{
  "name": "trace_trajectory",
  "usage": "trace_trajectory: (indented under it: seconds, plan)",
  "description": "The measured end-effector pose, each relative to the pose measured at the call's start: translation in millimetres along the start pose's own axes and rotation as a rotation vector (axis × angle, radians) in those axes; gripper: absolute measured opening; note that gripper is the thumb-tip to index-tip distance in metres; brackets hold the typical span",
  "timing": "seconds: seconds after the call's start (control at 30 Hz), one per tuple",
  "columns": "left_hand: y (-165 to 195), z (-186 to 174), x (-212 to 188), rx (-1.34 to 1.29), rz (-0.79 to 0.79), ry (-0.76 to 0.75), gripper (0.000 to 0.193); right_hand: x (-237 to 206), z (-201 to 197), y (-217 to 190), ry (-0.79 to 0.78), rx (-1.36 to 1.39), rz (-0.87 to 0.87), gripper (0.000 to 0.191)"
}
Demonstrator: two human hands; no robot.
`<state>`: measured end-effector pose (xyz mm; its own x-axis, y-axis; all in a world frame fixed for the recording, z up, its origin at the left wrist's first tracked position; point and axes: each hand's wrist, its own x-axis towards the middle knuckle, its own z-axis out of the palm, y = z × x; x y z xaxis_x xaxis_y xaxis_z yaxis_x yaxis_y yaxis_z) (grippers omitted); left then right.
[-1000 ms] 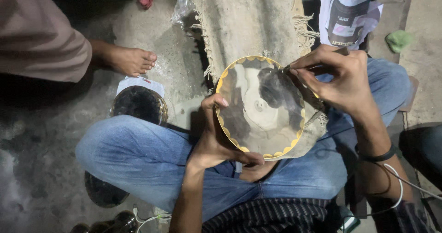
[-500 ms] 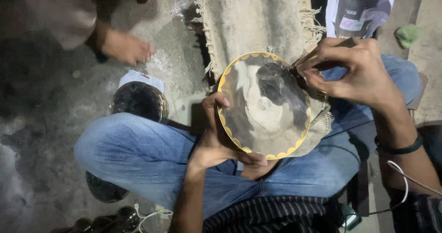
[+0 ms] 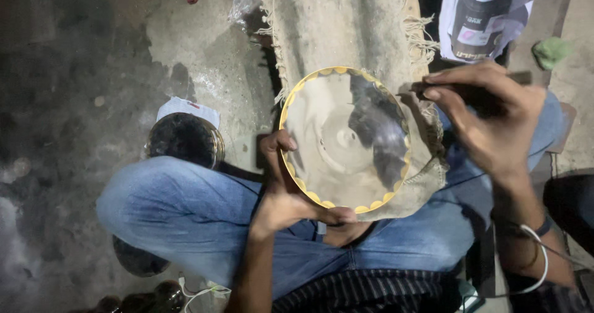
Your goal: The person sits cross-legged on the floor holding a round brass plate with a scalloped gold rim on a cloth over their lap. They use a small handheld scriber to engrave or scrape a design into the plate's dark surface, rotating the plate and repositioning the tool as they work around the face.
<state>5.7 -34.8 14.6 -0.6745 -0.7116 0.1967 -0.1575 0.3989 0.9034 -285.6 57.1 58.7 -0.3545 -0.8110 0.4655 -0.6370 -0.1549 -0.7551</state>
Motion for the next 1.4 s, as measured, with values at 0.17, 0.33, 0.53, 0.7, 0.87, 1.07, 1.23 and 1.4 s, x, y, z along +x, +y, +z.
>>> trace_trajectory:
  seconds: [0.17, 0.33, 0.53, 0.7, 0.87, 1.07, 1.23, 1.4]
  plan:
    - [-6, 2, -1, -0.15, -0.131, -0.077, 0.132, -7, 21, -20, 0.108, -0.013, 0.139, 0.021]
    - [-7, 6, -2, -0.275, -0.208, -0.123, 0.14, -1, 29, -23, 0.092, -0.015, 0.188, 0.018]
    - [-7, 1, 0, 0.203, 0.111, -0.135, 0.135, -5, 33, -17, 0.084, -0.091, 0.168, 0.012]
    - [-9, 2, -3, -0.058, 0.004, -0.083, 0.138, -7, 33, -17, 0.053, -0.171, 0.154, 0.006]
    - [-12, 4, -4, -0.165, -0.072, -0.128, 0.139, 1, 27, -18, 0.002, -0.171, 0.081, 0.011]
    - [-9, 7, -1, 0.103, -0.013, -0.14, 0.147, 11, 14, -11, -0.157, -0.16, 0.038, 0.016]
    - [-11, 8, -2, -0.138, -0.102, -0.167, 0.146, 15, 6, 3, -0.26, -0.183, -0.031, 0.015]
    - [-15, 8, -6, -0.143, -0.154, -0.148, 0.144, 17, 0, 11, -0.308, -0.266, -0.022, 0.013]
